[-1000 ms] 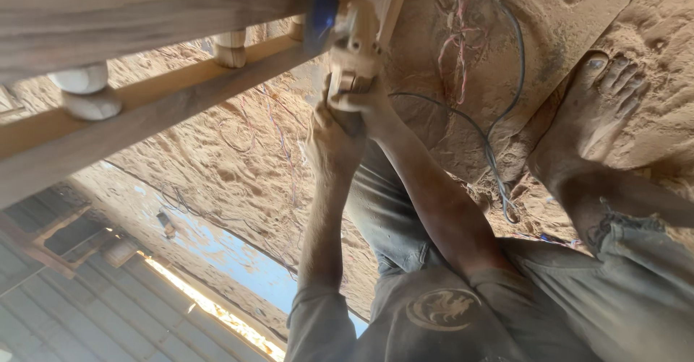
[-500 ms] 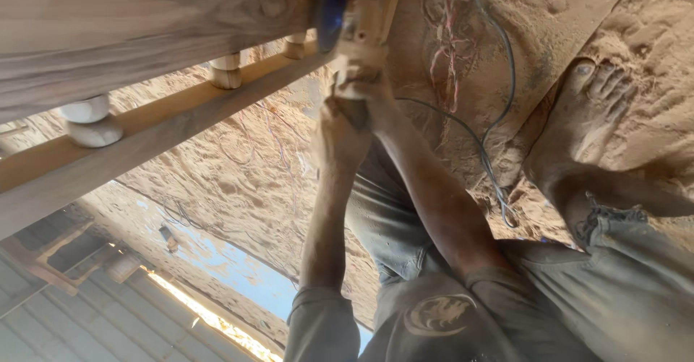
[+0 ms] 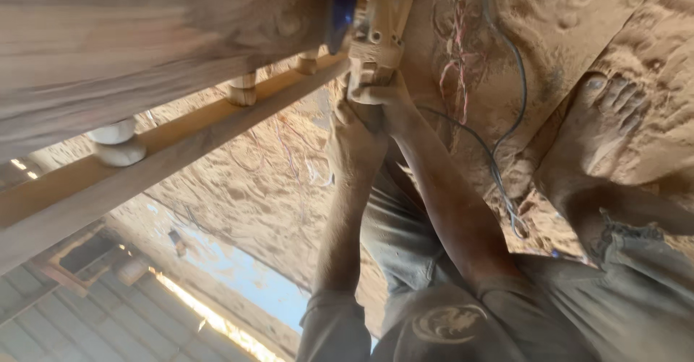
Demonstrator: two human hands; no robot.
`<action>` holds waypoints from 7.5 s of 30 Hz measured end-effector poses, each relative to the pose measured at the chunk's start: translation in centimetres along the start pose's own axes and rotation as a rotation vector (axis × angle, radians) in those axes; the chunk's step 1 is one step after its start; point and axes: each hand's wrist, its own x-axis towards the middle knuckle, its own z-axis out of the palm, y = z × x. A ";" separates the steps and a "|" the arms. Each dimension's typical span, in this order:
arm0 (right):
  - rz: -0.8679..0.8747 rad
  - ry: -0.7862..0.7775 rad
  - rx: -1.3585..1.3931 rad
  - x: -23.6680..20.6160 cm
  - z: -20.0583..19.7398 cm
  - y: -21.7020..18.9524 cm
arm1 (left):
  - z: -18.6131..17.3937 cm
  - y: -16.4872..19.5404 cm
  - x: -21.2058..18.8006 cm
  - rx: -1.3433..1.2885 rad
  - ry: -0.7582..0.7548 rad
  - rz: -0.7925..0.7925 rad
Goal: The person sits on the sandy ground and uses an angle grinder to sand the wooden rails and turned spindles of a chair or bed frame, moving the tool along different parts of the frame. They later handle the grinder, appearing to change or check its disc, and resume sanding.
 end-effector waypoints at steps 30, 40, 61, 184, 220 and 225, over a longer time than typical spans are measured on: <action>-0.166 -0.064 -0.348 -0.8 4.4 0.9 | -0.4 -4.6 -1.1 -0.399 0.115 0.181; -0.160 -0.082 -0.282 0.1 5.4 0.0 | -0.6 -3.8 -0.6 -0.215 0.278 0.227; 0.033 0.173 -0.518 -1.9 3.7 3.8 | -0.6 -6.2 -2.6 -0.217 0.276 0.207; -0.075 -0.044 -0.846 -6.2 15.8 0.7 | -5.3 -8.8 -5.7 -0.104 0.557 0.225; 0.018 -0.066 -0.723 -4.2 15.4 -1.4 | -4.1 -9.6 -2.6 -0.197 0.529 0.318; 0.019 0.063 -0.489 -1.9 10.0 -2.3 | -2.7 -5.2 -1.2 -0.221 0.379 0.325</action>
